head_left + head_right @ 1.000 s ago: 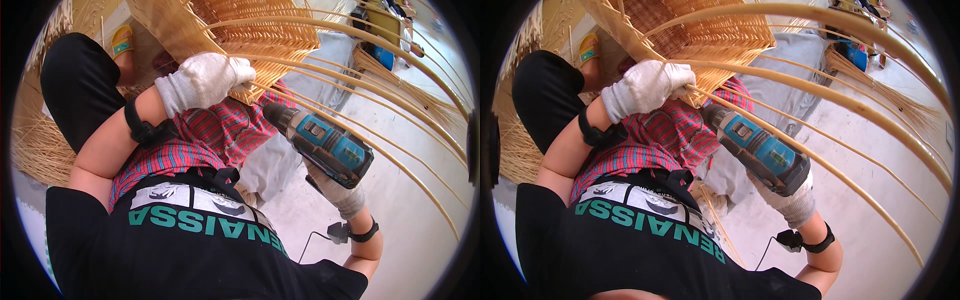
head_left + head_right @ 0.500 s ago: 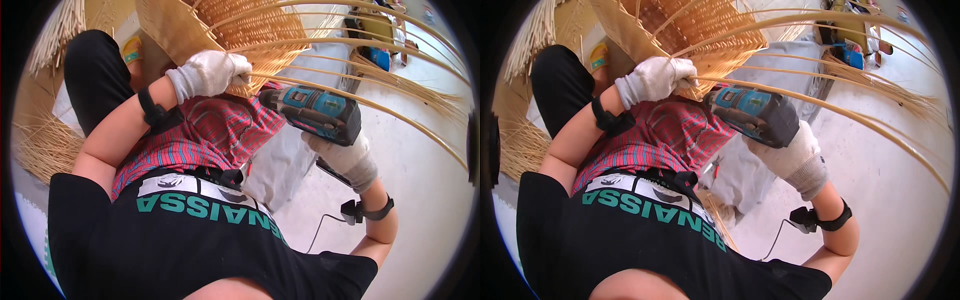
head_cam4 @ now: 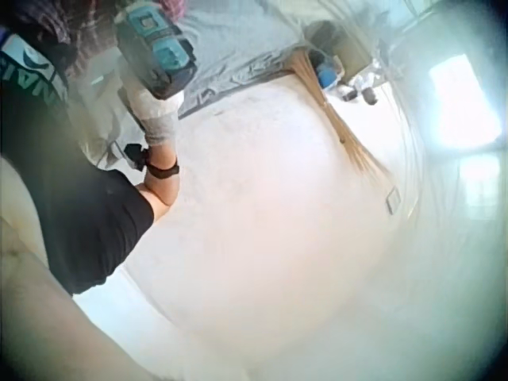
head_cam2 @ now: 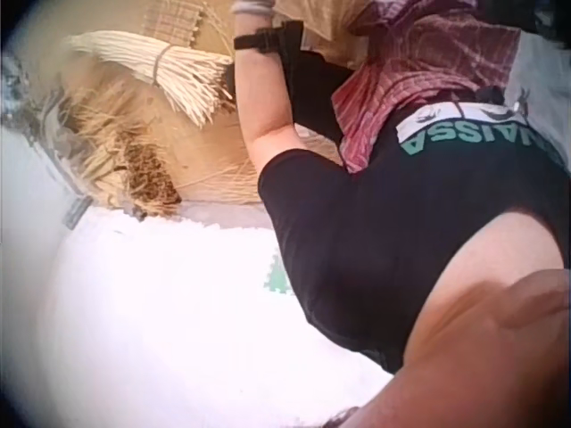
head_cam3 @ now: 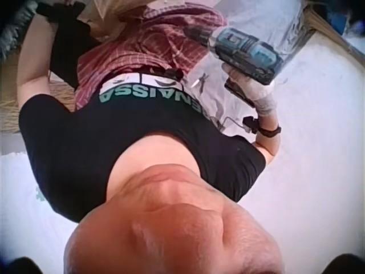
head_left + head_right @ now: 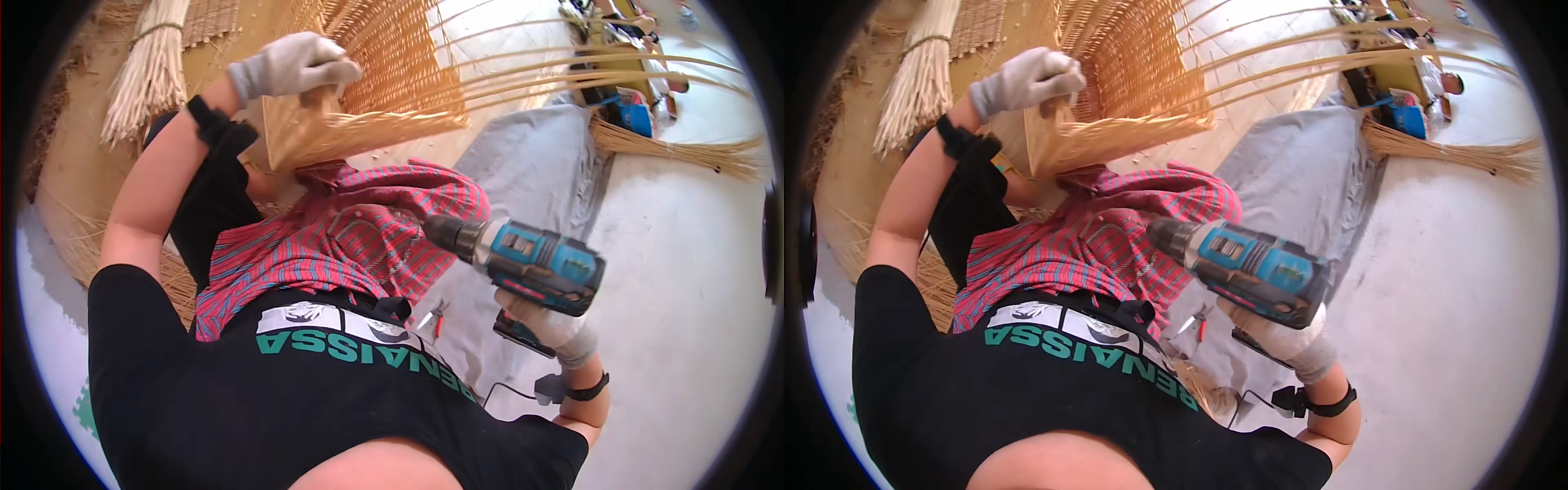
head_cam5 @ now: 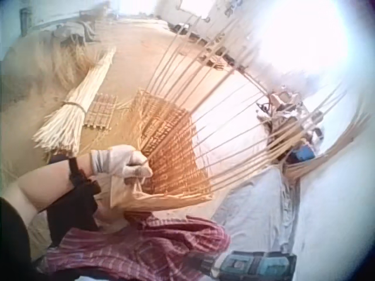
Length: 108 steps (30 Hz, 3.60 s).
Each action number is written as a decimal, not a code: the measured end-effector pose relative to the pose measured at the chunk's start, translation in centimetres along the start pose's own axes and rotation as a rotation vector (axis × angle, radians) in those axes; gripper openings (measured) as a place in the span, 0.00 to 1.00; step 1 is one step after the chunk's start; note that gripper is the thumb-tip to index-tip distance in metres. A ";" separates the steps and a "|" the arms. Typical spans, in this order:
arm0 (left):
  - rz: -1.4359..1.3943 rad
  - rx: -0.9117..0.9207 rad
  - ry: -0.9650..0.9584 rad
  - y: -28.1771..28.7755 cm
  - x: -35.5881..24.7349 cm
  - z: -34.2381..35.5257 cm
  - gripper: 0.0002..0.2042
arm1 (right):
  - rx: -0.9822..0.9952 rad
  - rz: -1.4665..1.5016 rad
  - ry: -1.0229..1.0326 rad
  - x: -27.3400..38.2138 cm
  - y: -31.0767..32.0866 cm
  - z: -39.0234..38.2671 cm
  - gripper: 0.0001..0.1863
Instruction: Weaving a large wicker or straw basket, including measuring, spraying with water, and using a drill.
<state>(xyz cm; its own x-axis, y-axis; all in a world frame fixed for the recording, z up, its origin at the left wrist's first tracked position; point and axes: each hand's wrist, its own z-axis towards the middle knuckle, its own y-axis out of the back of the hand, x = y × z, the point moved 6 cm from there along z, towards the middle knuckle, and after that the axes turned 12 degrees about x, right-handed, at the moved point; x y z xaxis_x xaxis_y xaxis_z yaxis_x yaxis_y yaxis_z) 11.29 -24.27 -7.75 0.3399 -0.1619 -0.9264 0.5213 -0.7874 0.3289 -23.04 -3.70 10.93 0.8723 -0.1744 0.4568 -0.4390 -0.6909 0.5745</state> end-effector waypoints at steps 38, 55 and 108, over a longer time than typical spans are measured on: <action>0.702 -0.821 0.117 -15.3 -2.5 -3.0 0.23 | -0.089 -0.202 0.195 5.5 3.1 9.7 0.16; 0.691 -0.775 0.169 -15.3 -2.2 -2.9 0.22 | -0.072 -0.392 0.315 7.3 2.9 9.6 0.21; 0.728 -0.425 -0.031 -17.1 -0.6 -0.7 0.12 | -0.050 -0.032 0.082 2.1 5.0 -1.9 0.19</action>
<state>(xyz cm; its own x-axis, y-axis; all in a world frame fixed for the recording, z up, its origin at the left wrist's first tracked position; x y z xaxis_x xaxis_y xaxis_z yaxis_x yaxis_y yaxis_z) 2.72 -10.26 -12.74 0.6869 -0.5633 -0.4592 0.4327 -0.1906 0.8811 -23.78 -6.17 16.02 0.8667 -0.0933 0.4901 -0.4229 -0.6587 0.6223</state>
